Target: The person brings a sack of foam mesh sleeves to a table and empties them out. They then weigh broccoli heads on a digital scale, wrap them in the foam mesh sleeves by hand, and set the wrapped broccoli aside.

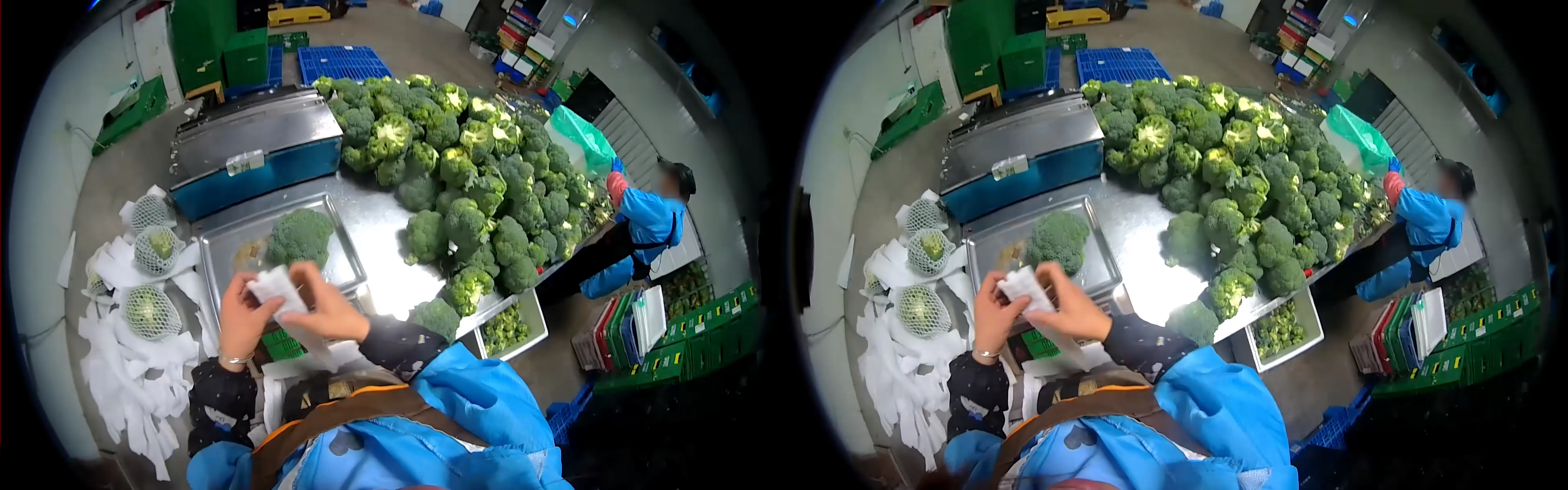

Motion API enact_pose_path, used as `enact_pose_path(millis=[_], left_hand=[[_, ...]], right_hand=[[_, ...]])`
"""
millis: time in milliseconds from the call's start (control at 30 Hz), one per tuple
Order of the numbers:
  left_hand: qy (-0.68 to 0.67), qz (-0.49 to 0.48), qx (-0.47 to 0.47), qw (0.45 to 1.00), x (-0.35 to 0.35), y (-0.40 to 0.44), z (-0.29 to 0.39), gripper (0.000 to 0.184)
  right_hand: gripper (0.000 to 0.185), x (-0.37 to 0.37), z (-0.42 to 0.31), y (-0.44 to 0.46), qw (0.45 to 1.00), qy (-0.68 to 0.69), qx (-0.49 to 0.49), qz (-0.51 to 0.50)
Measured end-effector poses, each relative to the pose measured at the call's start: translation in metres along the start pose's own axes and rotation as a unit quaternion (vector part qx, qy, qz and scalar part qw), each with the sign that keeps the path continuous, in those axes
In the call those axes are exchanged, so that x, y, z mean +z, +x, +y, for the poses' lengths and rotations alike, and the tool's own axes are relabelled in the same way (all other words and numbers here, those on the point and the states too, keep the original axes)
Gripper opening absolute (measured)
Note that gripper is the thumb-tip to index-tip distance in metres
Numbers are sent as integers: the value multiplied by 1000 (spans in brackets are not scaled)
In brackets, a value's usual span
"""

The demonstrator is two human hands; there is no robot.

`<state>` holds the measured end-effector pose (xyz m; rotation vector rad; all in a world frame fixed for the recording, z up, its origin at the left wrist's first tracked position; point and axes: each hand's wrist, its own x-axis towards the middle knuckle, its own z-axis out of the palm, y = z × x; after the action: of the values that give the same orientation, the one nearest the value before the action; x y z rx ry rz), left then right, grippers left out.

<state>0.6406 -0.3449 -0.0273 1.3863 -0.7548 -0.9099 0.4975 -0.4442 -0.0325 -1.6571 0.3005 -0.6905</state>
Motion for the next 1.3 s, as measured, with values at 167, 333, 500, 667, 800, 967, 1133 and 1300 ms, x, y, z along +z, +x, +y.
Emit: enact_pose_path(millis=[167, 333, 500, 667, 800, 967, 1133, 1300], left_hand=[[91, -67, 155, 981, 21, 32, 24, 37], [41, -124, -10, 991, 31, 28, 49, 29], [8, -130, -35, 991, 23, 27, 32, 25], [35, -195, -91, 976, 21, 31, 7, 31], [-16, -127, 149, 981, 27, 30, 3, 42], [-28, -226, -117, 967, 24, 21, 19, 38], [17, -190, 139, 972, 16, 35, 9, 15], [91, -84, 266, 956, 15, 32, 7, 16]], right_hand=[[42, -51, -18, 26, 997, 22, -35, -69], [30, -76, -2, 32, 997, 54, 55, -20], [12, -76, 12, 33, 998, 54, -23, 16], [15, -66, -6, 38, 976, 211, -45, 39], [11, -48, -14, 32, 991, 128, 36, 31], [10, -49, -1, 36, 992, 125, -28, 17], [8, -44, 2, 34, 896, 434, 87, 24], [15, -40, 22, 28, 925, 328, 191, 10]])
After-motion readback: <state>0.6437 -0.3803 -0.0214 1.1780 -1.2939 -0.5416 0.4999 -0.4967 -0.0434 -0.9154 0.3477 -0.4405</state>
